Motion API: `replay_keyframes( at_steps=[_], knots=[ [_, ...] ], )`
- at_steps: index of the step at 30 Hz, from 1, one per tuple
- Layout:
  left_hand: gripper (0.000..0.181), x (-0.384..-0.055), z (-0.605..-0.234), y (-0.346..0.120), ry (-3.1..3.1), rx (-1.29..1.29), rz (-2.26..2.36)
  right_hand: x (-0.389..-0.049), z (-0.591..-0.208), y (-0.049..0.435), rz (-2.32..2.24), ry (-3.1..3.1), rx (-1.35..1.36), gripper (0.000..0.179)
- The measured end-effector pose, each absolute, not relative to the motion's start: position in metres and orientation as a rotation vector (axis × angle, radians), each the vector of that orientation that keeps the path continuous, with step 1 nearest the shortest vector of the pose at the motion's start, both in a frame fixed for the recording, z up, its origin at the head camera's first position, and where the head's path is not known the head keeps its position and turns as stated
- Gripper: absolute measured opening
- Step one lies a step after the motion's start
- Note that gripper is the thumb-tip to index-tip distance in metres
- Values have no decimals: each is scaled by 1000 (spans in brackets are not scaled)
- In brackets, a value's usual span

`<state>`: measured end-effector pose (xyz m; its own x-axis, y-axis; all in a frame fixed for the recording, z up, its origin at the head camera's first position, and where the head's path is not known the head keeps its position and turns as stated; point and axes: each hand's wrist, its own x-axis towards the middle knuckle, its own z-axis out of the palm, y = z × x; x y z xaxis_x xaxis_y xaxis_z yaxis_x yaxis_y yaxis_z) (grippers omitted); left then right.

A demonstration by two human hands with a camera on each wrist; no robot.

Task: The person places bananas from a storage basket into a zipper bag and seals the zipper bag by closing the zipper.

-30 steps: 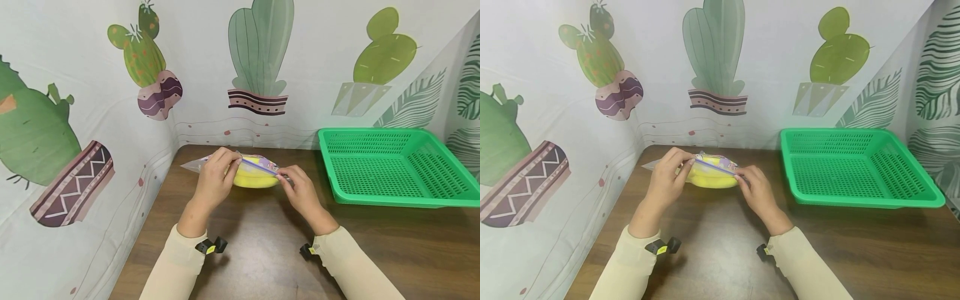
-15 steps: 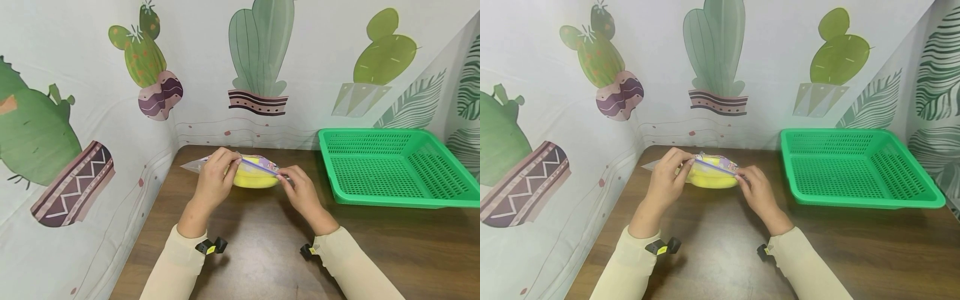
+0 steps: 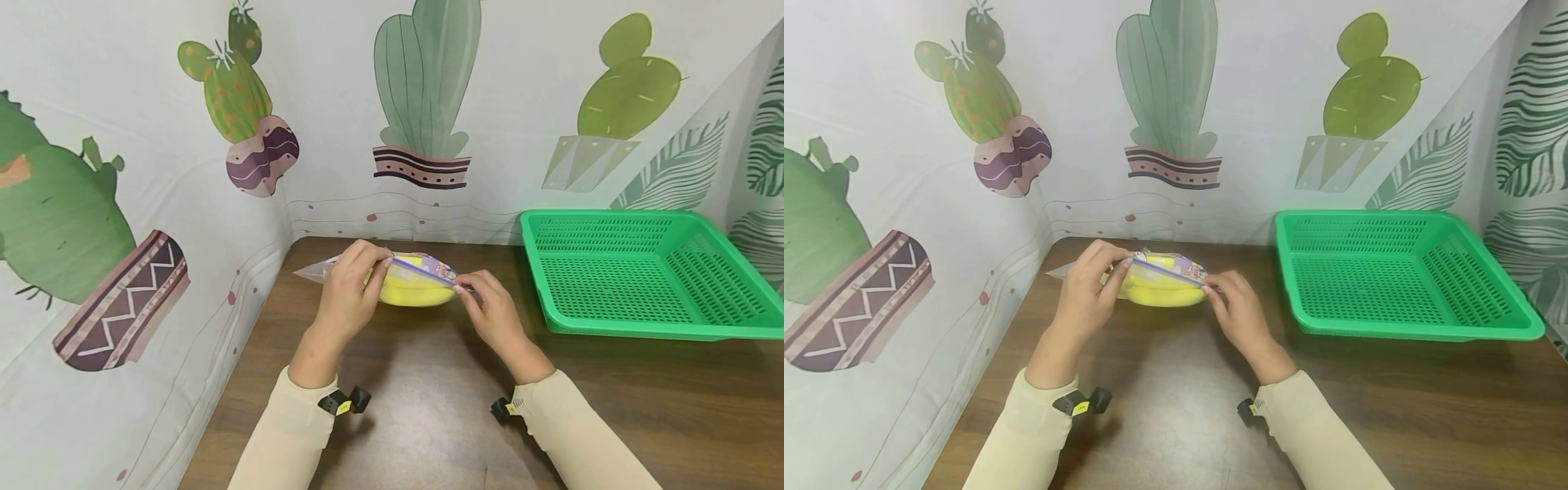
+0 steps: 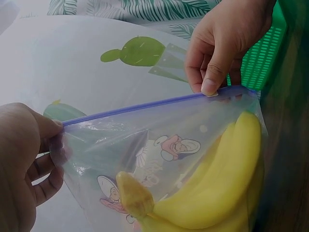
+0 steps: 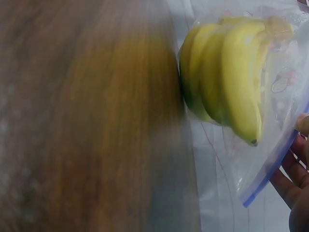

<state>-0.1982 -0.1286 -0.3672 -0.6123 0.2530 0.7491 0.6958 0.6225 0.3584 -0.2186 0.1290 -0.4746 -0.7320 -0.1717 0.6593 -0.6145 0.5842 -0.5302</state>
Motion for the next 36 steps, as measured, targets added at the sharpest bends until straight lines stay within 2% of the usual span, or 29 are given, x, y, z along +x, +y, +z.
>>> replay_keyframes(
  at_steps=[36],
  knots=[
    [14,-199,-366,-133,-2184,-708,-862,-221,-479,131,1025,-2293,597,15]
  ],
)
